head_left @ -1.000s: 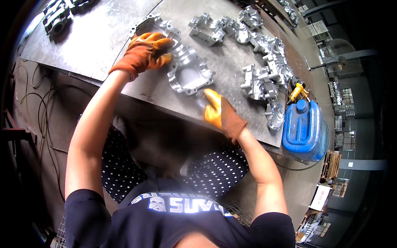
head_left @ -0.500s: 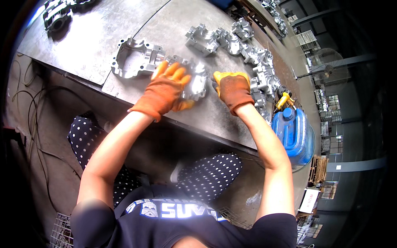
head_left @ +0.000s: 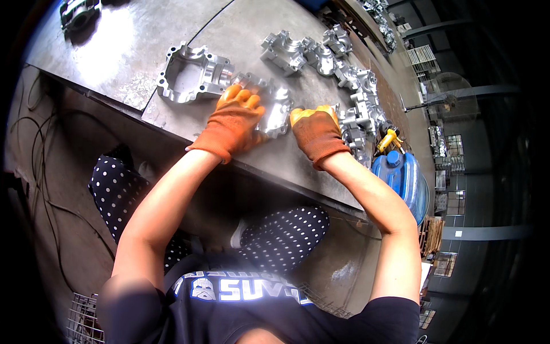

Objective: The person cleans a series of metal housing components one by one by rubbing the surfaces with a dark cloth and using a yellow pointed tool to clear debris from small openings and grooves.

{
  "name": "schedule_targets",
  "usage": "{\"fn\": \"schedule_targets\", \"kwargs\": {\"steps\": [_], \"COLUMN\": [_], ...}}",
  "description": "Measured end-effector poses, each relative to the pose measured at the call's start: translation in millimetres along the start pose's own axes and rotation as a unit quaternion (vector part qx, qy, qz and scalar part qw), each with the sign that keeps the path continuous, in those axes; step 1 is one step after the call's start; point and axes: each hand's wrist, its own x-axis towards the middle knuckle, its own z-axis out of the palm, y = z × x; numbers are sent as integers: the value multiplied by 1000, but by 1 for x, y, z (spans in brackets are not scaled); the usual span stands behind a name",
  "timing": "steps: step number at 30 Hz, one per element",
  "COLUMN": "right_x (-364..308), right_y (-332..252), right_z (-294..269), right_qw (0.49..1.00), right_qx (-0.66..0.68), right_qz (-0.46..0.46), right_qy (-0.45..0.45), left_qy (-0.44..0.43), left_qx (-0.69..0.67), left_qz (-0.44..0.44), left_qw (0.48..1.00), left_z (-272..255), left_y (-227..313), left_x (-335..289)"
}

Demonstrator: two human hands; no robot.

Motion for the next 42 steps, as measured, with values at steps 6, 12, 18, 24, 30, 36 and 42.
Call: {"fn": "schedule_targets", "kwargs": {"steps": [6,12,18,24,30,36,42], "right_x": [-28,-38,-3,-1,-1,13,40], "right_y": [1,-52,-25,25,18,11,3], "right_z": [-13,23,17,54,99,57,52], "right_qw": [950,646,864,868,842,914,956], "right_qx": [276,754,442,330,434,267,197], "right_qz": [106,103,220,368,319,294,218], "right_qy": [-96,-54,-100,-43,-34,-82,9], "left_qy": [0,88,-73,-187,-61,-117,-22], "left_qx": [-47,97,25,-129,5,31,12], "left_qz": [1,-78,-76,-57,149,146,20], "left_qw": [999,988,994,972,987,982,999], "left_z": [-5,-68,-65,-65,-14,1,-23], "left_y": [-3,-77,-62,9,-39,-46,-53], "left_x": [4,-13,-34,-1,63,67,16]}}
